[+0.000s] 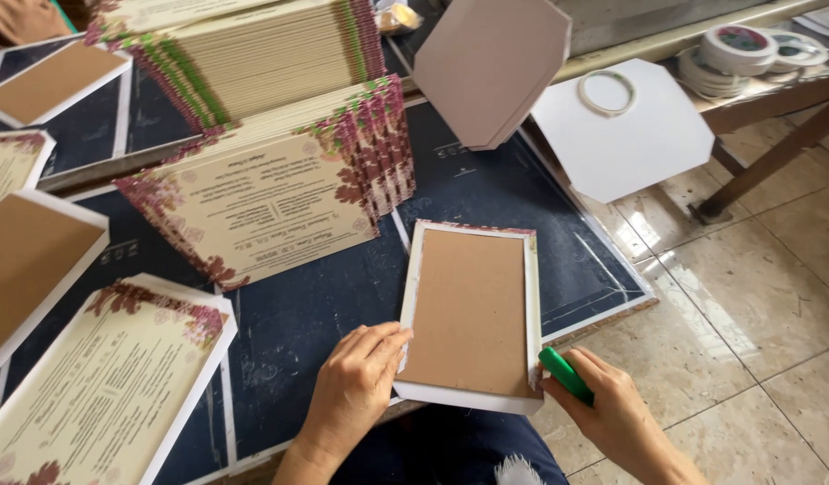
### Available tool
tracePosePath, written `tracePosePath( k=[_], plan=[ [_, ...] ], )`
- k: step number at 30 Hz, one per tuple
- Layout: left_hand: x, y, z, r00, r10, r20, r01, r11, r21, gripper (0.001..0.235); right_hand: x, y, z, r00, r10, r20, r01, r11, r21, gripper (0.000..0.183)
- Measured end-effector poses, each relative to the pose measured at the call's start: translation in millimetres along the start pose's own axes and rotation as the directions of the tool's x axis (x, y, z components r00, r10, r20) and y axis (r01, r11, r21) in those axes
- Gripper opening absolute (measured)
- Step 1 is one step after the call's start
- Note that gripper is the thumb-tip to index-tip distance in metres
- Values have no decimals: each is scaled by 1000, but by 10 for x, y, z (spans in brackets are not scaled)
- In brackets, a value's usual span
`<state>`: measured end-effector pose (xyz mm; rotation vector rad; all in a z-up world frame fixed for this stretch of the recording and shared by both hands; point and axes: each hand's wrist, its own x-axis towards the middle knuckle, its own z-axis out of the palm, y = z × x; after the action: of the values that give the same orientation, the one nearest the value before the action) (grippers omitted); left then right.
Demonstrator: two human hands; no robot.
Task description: Assembling paper invitations by gluing them onto cardboard backings and folding the edges.
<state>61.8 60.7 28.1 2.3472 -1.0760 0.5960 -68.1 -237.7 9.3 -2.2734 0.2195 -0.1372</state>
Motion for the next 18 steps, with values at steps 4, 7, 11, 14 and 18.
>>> tracePosePath(
  k=[4,7,11,14,18],
  plan=[
    [-107,-213,-37,985,-19,172,44,989,-144,37,-16,19,73,955,-292,-54,270,930,-251,22],
    [-130,-237,-46,973,-65,221,113,971,-211,32,-77,40,85,958,-287,-20,272,925,-265,24],
    [-118,-60,42,972,-65,225,141,929,-341,14,31,400,-45,949,-314,-34,285,899,-332,35],
    [-63,147,5,973,20,231,54,949,-310,20,23,325,-201,957,-272,-95,226,912,-342,24],
    [-45,72,13,936,45,348,100,916,-388,26,-24,563,-138,952,-305,-14,281,892,-353,42]
  ],
)
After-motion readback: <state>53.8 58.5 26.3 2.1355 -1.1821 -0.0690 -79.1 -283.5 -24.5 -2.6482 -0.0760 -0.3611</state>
